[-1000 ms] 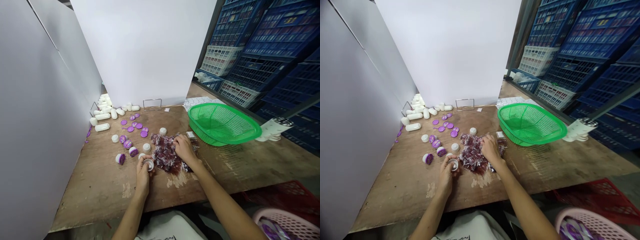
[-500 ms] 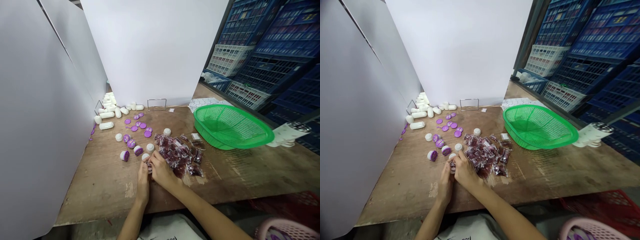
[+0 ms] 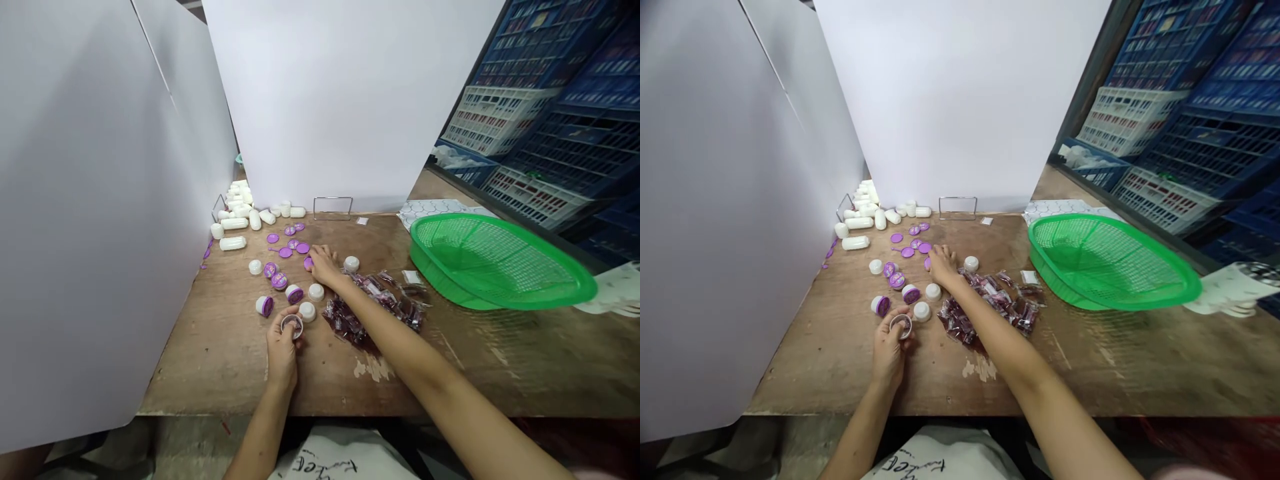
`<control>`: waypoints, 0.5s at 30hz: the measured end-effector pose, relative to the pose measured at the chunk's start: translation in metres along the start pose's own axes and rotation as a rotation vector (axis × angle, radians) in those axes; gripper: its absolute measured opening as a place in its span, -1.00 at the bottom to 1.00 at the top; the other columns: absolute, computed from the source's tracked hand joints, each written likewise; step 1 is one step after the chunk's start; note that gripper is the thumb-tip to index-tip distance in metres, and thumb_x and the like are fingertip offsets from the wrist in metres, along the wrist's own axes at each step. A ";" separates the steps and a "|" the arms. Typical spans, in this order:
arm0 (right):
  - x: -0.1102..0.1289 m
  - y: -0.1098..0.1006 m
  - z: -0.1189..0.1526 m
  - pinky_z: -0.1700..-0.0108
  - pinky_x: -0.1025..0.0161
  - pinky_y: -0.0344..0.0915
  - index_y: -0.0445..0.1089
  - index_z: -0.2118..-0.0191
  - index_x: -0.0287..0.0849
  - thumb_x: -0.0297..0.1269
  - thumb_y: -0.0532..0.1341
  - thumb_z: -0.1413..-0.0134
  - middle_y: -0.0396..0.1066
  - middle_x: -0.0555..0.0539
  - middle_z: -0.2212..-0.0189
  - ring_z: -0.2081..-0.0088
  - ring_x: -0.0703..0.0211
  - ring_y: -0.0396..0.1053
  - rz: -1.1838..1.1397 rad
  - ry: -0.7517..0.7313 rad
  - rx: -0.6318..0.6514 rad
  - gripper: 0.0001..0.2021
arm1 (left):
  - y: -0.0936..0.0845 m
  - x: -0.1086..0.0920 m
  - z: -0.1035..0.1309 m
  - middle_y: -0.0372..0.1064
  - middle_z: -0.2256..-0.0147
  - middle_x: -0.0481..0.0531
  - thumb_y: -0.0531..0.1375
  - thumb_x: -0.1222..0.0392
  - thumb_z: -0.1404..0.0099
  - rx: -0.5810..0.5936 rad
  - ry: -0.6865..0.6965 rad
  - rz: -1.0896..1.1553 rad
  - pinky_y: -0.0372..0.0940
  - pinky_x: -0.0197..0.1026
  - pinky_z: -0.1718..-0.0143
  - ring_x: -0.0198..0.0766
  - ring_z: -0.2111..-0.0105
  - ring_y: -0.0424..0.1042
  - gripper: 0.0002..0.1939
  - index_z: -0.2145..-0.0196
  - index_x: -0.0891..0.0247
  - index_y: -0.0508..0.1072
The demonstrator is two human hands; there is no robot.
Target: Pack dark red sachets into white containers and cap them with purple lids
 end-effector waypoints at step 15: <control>0.053 0.008 0.173 -0.16 -0.07 0.30 0.21 -0.24 -0.11 -0.51 0.06 -0.18 0.37 -0.19 -0.10 -0.17 0.00 0.28 -0.275 -0.373 -0.248 -0.49 | 0.026 0.003 0.011 0.46 0.18 0.00 0.18 0.17 -0.11 0.112 -0.014 0.088 0.30 -0.22 0.09 -0.23 0.14 0.45 -0.62 0.07 0.18 0.33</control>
Point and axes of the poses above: each hand's wrist, its own z-axis away from the middle knuckle, its own y-axis out of the palm, x = y × z, the point moved 4 cm from there along -z, towards the middle knuckle
